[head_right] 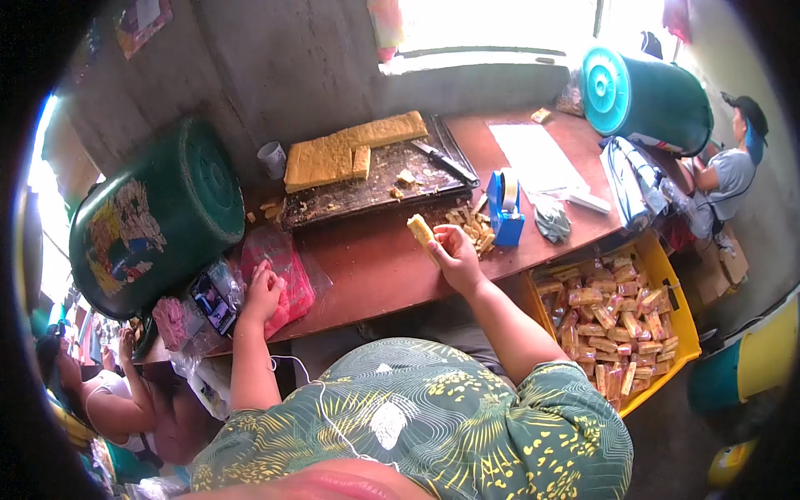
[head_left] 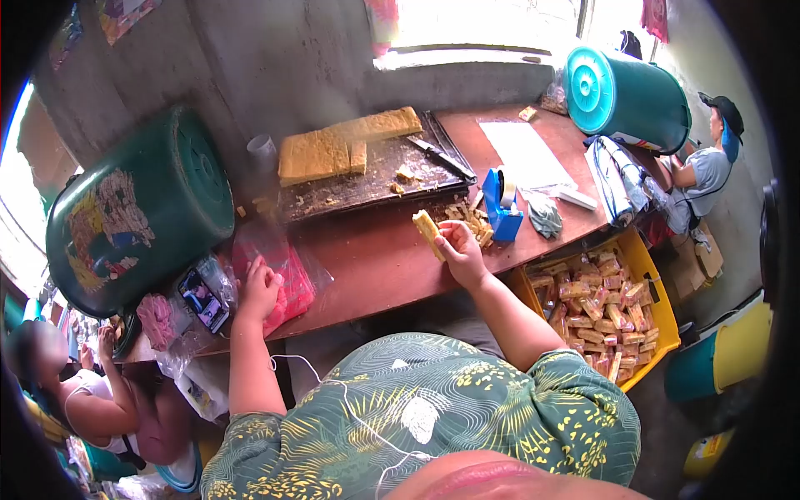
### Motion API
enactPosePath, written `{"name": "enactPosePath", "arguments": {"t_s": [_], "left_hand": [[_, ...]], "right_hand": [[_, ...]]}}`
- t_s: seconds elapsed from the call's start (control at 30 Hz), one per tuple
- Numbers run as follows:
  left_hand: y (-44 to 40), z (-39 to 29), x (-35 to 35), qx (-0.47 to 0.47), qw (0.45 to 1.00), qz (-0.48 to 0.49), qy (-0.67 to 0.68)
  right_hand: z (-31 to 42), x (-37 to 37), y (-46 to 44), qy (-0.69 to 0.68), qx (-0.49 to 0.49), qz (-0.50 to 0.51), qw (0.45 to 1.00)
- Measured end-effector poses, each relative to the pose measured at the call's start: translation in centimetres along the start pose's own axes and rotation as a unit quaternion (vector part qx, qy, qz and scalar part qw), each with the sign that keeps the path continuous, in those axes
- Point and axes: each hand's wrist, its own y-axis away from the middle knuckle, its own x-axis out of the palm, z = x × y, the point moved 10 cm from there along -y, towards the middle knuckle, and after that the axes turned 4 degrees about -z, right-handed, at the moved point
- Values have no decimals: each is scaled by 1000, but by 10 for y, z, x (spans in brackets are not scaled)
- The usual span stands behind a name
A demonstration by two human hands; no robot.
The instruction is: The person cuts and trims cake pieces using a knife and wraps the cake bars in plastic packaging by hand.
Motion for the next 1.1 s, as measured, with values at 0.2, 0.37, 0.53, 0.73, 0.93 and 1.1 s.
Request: {"name": "enactPosePath", "arguments": {"t_s": [0.2, 0.37, 0.53, 0.73, 0.93, 1.1], "left_hand": [[-4, 12, 1, 5, 998, -22, 55], [-3, 9, -4, 23, 996, -17, 90], [-3, 18, 0, 22, 996, -10, 90], [5, -7, -8, -2, 999, -16, 36], [1, -4, -7, 32, 999, -28, 34], [-29, 20, -13, -62, 970, 79, 221]], "right_hand": [[-2, -2, -2, 11, -3, -3, 1000], [-1, -4, -3, 26, -4, -5, 1000], [-3, -4, -2, -2, 2, -7, 1000], [-6, -6, -3, -2, 5, 1, 1000], [0, -4, -2, 3, -4, -10, 1000], [1, -11, -3, -31, -18, -11, 999]]}}
